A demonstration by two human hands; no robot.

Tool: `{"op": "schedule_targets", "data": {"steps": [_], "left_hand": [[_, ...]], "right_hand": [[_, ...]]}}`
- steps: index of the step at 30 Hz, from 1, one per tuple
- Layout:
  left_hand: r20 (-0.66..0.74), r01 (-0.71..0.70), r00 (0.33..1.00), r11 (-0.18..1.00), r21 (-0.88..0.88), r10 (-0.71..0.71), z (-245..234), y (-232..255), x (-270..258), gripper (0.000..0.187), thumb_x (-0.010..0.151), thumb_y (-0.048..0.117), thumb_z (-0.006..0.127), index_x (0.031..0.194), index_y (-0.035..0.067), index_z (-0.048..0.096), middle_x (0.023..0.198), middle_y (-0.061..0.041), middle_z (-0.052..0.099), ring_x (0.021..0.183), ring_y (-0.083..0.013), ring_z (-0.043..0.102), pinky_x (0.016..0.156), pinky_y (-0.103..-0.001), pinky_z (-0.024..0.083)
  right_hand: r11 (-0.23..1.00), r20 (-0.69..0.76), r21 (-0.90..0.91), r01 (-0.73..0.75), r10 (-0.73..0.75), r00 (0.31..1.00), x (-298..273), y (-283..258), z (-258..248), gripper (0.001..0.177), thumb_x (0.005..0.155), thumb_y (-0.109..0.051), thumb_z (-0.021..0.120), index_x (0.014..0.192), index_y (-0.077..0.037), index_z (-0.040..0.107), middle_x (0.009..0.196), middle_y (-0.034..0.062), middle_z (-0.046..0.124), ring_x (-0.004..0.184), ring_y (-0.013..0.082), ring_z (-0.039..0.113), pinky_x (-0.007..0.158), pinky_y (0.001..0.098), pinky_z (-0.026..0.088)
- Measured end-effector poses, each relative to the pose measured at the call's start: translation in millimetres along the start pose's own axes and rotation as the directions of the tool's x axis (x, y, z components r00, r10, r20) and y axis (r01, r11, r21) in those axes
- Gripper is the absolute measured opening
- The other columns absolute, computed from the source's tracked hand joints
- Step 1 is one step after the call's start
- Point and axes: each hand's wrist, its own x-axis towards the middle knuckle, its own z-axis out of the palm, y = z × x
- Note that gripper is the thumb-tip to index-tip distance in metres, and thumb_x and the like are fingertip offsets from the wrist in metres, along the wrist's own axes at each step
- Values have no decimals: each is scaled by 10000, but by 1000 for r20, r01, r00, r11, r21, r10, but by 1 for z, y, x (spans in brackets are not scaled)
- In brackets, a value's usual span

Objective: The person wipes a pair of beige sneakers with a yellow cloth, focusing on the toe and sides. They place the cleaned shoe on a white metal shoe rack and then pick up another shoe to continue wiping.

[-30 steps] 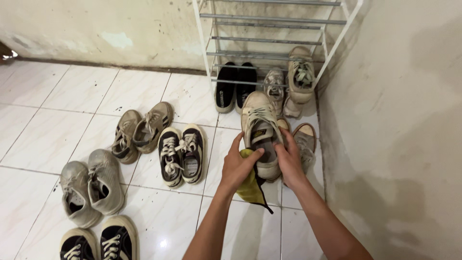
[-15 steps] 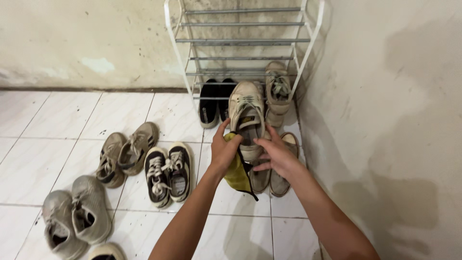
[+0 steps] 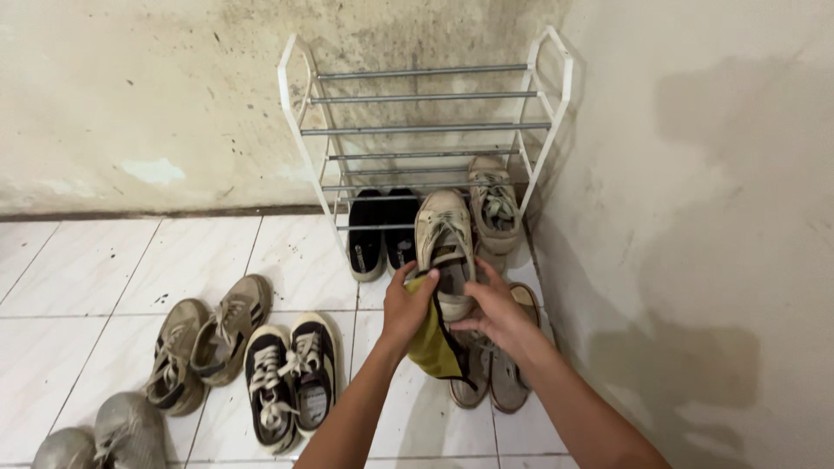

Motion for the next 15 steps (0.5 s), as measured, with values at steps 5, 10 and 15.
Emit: {"op": "schedule_targets", "data": {"steps": [5, 10, 15], "left_hand": [[98, -196, 976, 980, 36, 192, -4, -17, 14, 825, 814, 345, 817, 1490, 43, 452, 1247, -191, 722, 1105, -226, 710, 936, -311, 567], [205, -336, 928, 936, 103, 310, 4, -20, 37, 1124, 652, 172, 947, 1541, 30, 274, 1352, -176, 633, 1220, -242, 648, 1030, -323, 515], [130, -415, 906, 906, 81, 403, 21, -24, 63, 1105, 666, 131, 917, 1567, 13, 289, 1369, -181, 650, 1245, -266, 658, 1043, -351, 506]], "right_hand": [[998, -3, -49, 49, -49, 999, 19, 3, 1, 820, 884, -77, 555, 1604, -242, 198, 1414, 171, 528, 1148, 351, 666, 877, 574, 635], [996, -30, -63, 65, -67, 997, 52, -6, -3, 794, 912, -90, 546, 1617, -227, 209, 1309, 193, 597, 956, 329, 711, 815, 522, 653], [994, -64, -89, 64, -70, 996, 91, -12, -8, 750, 931, -126, 554, 1607, -231, 247, 1222, 138, 625, 816, 242, 693, 767, 489, 656]]}}
